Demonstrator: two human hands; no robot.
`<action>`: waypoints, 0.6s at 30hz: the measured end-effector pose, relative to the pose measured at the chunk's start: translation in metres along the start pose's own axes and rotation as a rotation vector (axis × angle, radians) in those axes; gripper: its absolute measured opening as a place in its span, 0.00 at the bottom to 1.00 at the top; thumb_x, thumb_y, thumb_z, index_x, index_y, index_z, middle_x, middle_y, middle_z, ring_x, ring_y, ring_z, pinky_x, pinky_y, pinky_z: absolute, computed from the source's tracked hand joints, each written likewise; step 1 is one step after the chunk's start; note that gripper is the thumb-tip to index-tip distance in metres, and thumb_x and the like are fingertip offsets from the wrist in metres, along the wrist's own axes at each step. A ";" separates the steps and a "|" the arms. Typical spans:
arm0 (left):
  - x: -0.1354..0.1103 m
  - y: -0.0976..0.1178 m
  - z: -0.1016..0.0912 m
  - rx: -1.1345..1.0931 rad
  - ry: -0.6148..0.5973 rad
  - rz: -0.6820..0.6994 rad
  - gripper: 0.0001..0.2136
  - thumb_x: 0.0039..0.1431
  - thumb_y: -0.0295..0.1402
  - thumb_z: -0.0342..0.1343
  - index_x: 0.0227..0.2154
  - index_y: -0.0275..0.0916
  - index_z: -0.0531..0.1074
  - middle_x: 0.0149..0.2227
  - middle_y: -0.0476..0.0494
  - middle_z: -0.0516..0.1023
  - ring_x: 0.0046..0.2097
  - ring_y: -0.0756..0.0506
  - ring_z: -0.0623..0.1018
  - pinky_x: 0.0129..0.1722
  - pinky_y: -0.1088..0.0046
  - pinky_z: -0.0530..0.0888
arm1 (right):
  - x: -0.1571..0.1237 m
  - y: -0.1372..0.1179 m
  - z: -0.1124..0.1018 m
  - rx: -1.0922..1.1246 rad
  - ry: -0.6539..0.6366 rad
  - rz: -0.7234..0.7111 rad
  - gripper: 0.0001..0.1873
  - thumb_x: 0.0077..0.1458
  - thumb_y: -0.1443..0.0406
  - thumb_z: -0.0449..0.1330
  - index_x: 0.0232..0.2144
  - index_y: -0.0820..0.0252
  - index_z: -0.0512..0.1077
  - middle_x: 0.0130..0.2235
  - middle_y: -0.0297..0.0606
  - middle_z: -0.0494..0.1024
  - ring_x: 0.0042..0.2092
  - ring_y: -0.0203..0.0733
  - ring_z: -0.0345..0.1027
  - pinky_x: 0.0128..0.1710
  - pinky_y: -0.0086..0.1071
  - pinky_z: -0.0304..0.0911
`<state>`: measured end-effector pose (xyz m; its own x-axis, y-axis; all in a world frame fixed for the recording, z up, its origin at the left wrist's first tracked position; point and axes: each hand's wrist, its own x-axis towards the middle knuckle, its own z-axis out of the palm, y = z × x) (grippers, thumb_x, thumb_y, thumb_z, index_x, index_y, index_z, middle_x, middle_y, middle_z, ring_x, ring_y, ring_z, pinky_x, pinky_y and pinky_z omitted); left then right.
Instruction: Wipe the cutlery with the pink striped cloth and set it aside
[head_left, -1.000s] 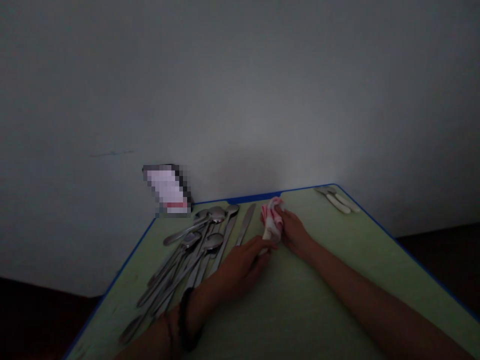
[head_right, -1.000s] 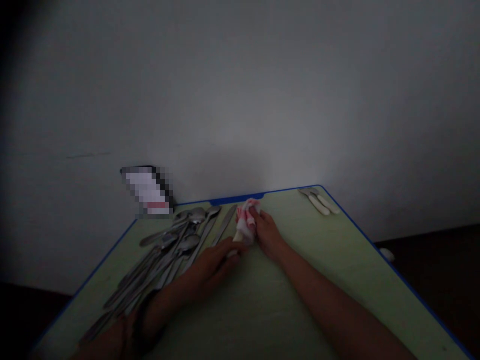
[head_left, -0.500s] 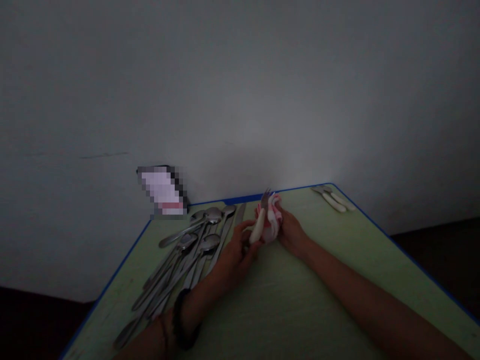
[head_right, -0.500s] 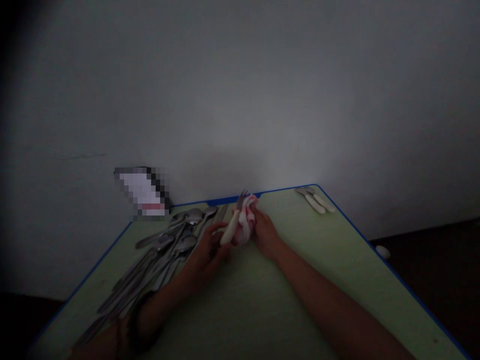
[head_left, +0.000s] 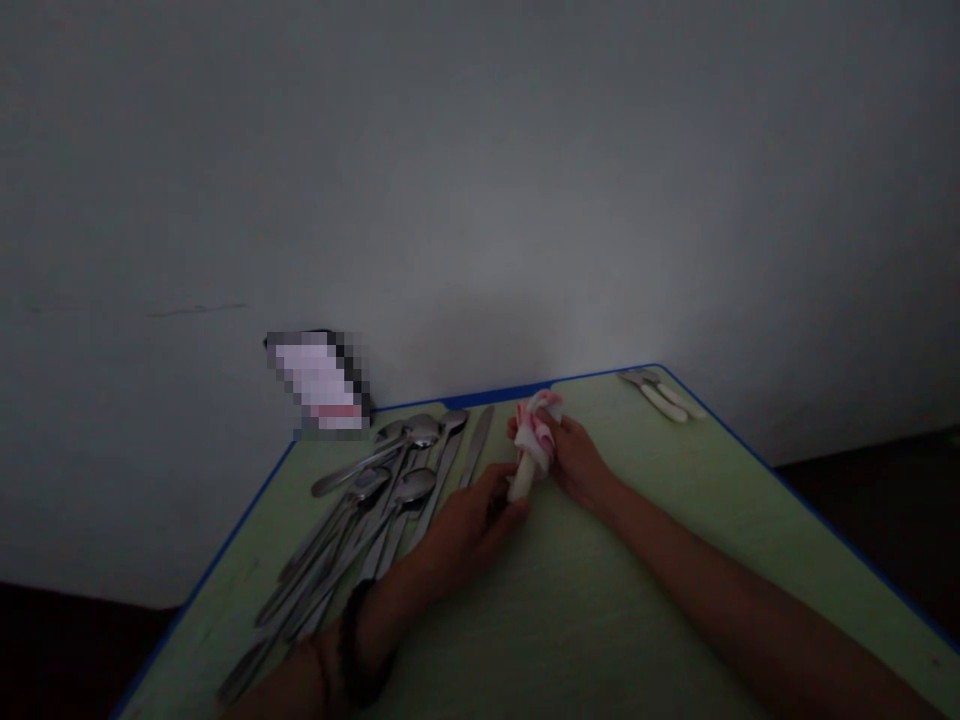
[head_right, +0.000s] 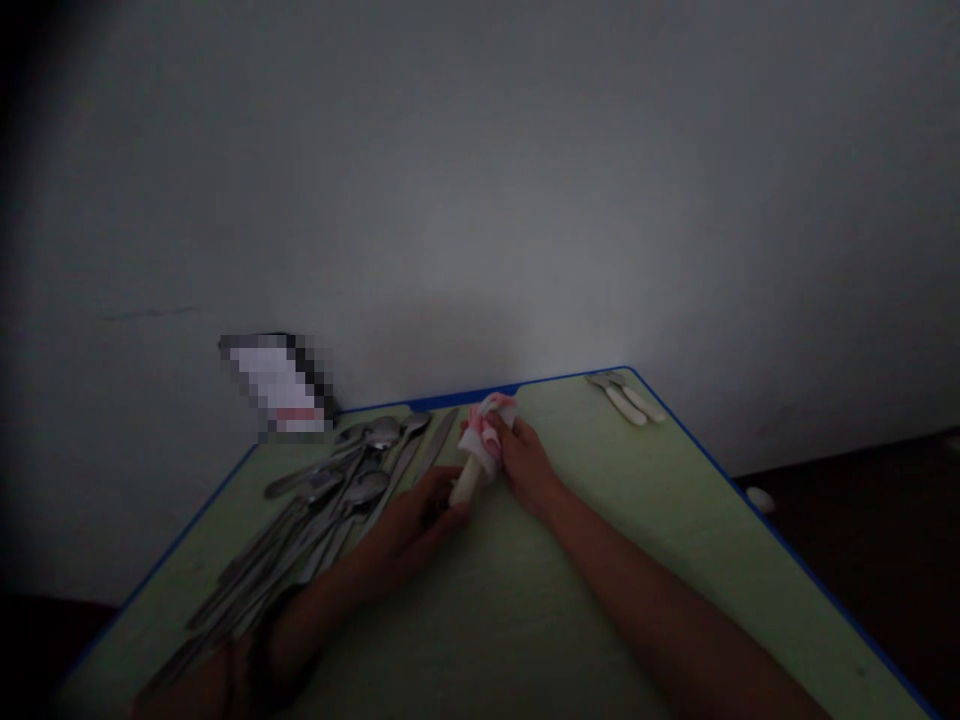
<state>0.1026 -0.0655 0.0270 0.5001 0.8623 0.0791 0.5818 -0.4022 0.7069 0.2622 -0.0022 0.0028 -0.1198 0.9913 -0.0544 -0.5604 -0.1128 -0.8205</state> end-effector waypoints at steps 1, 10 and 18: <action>0.000 0.000 0.000 -0.002 -0.010 0.002 0.16 0.62 0.38 0.45 0.50 0.38 0.60 0.32 0.47 0.75 0.30 0.48 0.73 0.28 0.75 0.65 | 0.000 0.000 0.000 0.006 -0.005 0.004 0.20 0.43 0.52 0.63 0.34 0.61 0.72 0.32 0.39 0.78 0.37 0.42 0.71 0.35 0.33 0.63; -0.001 0.002 -0.001 0.023 -0.053 -0.005 0.15 0.62 0.39 0.46 0.48 0.38 0.61 0.33 0.45 0.76 0.31 0.47 0.74 0.29 0.74 0.66 | -0.001 0.001 0.000 -0.040 -0.023 0.014 0.19 0.45 0.54 0.63 0.35 0.61 0.73 0.31 0.38 0.78 0.35 0.40 0.71 0.35 0.32 0.62; -0.001 0.005 -0.003 0.021 -0.058 0.009 0.15 0.61 0.40 0.46 0.48 0.38 0.62 0.32 0.45 0.76 0.31 0.47 0.74 0.29 0.73 0.68 | 0.002 0.004 -0.002 -0.055 -0.016 0.012 0.15 0.47 0.55 0.62 0.32 0.61 0.72 0.31 0.37 0.77 0.34 0.38 0.70 0.37 0.32 0.62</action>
<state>0.1033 -0.0670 0.0321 0.5415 0.8396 0.0438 0.5903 -0.4168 0.6913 0.2614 -0.0011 -0.0022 -0.1397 0.9886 -0.0561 -0.5127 -0.1207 -0.8500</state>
